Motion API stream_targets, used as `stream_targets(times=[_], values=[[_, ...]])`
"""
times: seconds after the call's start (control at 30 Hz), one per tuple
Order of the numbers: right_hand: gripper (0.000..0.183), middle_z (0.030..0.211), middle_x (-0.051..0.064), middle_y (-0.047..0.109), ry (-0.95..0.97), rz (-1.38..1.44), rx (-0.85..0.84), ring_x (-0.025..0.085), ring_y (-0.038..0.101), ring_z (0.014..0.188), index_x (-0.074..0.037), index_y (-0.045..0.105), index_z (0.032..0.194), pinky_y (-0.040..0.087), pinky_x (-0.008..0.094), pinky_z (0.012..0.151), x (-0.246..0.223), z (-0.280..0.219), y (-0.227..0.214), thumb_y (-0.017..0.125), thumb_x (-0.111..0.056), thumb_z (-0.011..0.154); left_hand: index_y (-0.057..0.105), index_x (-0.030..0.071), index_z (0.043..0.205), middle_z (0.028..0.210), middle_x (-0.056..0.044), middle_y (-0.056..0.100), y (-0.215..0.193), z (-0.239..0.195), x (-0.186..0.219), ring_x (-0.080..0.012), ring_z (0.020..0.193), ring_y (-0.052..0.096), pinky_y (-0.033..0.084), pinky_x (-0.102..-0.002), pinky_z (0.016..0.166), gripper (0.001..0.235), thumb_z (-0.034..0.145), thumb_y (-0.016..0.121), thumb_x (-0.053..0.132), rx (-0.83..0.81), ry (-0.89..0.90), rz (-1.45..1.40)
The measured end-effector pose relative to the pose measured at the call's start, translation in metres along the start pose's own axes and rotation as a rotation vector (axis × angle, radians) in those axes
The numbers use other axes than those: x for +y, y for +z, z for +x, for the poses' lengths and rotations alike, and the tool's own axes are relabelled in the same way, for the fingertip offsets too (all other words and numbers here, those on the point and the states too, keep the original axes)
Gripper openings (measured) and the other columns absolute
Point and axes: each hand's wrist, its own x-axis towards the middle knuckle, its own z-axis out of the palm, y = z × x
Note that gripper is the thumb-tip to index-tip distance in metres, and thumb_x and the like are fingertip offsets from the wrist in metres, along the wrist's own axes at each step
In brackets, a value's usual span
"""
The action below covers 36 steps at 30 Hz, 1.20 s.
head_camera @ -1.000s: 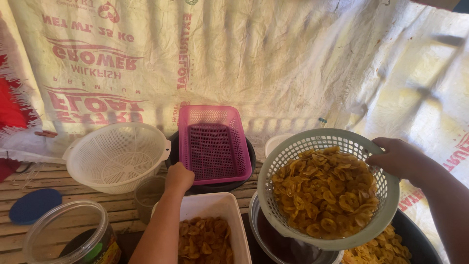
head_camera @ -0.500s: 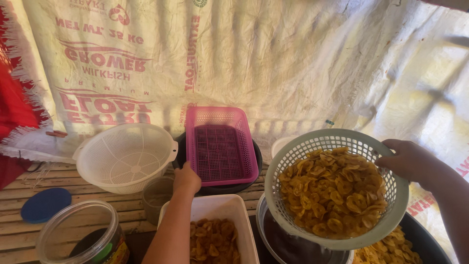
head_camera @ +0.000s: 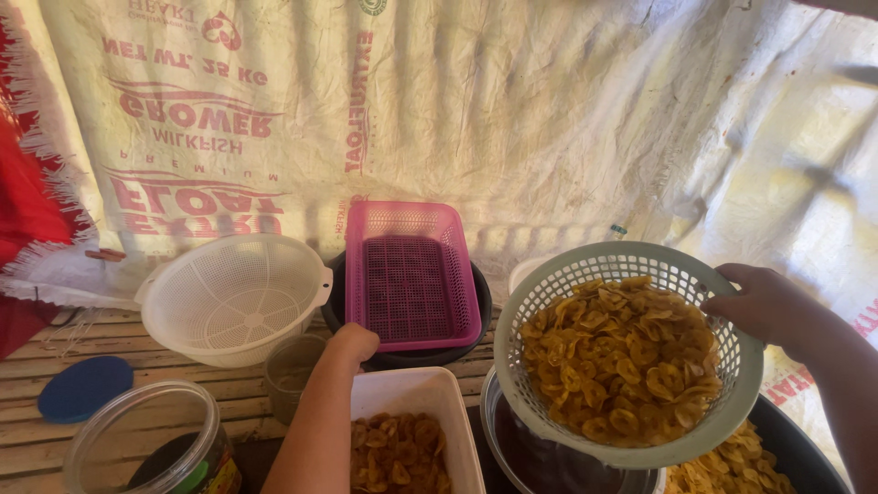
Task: The person scoops a dark liquid from a jar using a green spoon and pours it over a container of yellow chips. They shake the container to mix the contents, then transfer the chips into a pink basket. The person pours the remaining liquid from a metal bowl into the jar and repeats the scooping and mixing process with another batch of chips.
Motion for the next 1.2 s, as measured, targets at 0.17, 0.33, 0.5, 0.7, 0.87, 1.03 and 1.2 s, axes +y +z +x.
stream_targets(times=[0.17, 0.33, 0.5, 0.7, 0.87, 1.03, 1.2], values=[[0.061, 0.106, 0.020, 0.074, -0.028, 0.016, 0.001, 0.037, 0.074, 0.100, -0.015, 0.065, 0.143, 0.054, 0.052, 0.093, 0.004, 0.003, -0.001, 0.077, -0.020, 0.083, 0.067, 0.000, 0.131, 0.127, -0.025, 0.069, 0.008, 0.013, -0.003, -0.0363, 0.108, 0.073, 0.058, -0.044, 0.092, 0.041, 0.094, 0.058, 0.016, -0.005, 0.048, 0.025], [0.060, 0.106, 0.021, 0.075, 0.043, 0.004, -0.020, 0.039, 0.076, 0.096, -0.018, 0.065, 0.145, 0.057, 0.054, 0.092, 0.000, -0.001, -0.003, 0.074, -0.021, 0.086, 0.070, 0.000, 0.127, 0.125, -0.025, 0.070, 0.009, 0.013, -0.005, -0.0359, 0.108, 0.072, 0.057, -0.045, 0.093, 0.040, 0.092, 0.059, 0.017, -0.021, 0.047, 0.006], [0.061, 0.105, 0.020, 0.074, 0.018, 0.001, 0.005, 0.037, 0.075, 0.095, -0.017, 0.065, 0.145, 0.056, 0.052, 0.090, 0.000, 0.001, -0.003, 0.076, -0.021, 0.085, 0.072, -0.001, 0.123, 0.123, -0.024, 0.071, 0.005, 0.005, -0.001, -0.0355, 0.108, 0.071, 0.056, -0.046, 0.094, 0.038, 0.091, 0.061, 0.017, -0.030, 0.063, 0.011], [0.059, 0.104, 0.021, 0.075, 0.014, 0.043, -0.021, 0.037, 0.076, 0.093, -0.016, 0.067, 0.143, 0.059, 0.053, 0.087, 0.000, -0.001, -0.004, 0.074, -0.019, 0.085, 0.081, 0.002, 0.108, 0.118, -0.020, 0.075, 0.010, 0.014, -0.005, -0.0330, 0.106, 0.071, 0.056, -0.045, 0.094, 0.031, 0.090, 0.066, 0.021, -0.057, 0.101, 0.078], [0.061, 0.102, 0.019, 0.075, 0.045, -0.033, 0.012, 0.036, 0.076, 0.090, -0.019, 0.063, 0.146, 0.059, 0.052, 0.086, -0.004, -0.002, -0.008, 0.076, -0.021, 0.086, 0.084, 0.009, 0.108, 0.119, -0.017, 0.077, 0.015, 0.030, -0.007, -0.0315, 0.109, 0.072, 0.055, -0.043, 0.097, 0.028, 0.088, 0.067, 0.021, -0.095, 0.230, 0.372], [0.053, 0.098, 0.019, 0.076, -0.004, -0.010, 0.025, 0.036, 0.073, 0.088, -0.014, 0.069, 0.138, 0.058, 0.051, 0.085, 0.003, 0.002, -0.008, 0.074, -0.021, 0.086, 0.075, 0.009, 0.124, 0.131, -0.020, 0.068, 0.012, 0.017, 0.000, -0.0358, 0.120, 0.066, 0.052, -0.045, 0.104, 0.036, 0.095, 0.067, 0.030, -0.071, 0.204, 0.561], [0.053, 0.096, 0.020, 0.075, -0.031, -0.031, 0.066, 0.036, 0.076, 0.084, -0.014, 0.070, 0.138, 0.059, 0.051, 0.084, 0.005, 0.002, -0.009, 0.074, -0.020, 0.085, 0.069, 0.001, 0.128, 0.132, -0.026, 0.063, 0.012, 0.001, -0.004, -0.0406, 0.131, 0.053, 0.037, -0.048, 0.116, 0.048, 0.099, 0.066, 0.038, 0.073, 0.297, 0.510]])
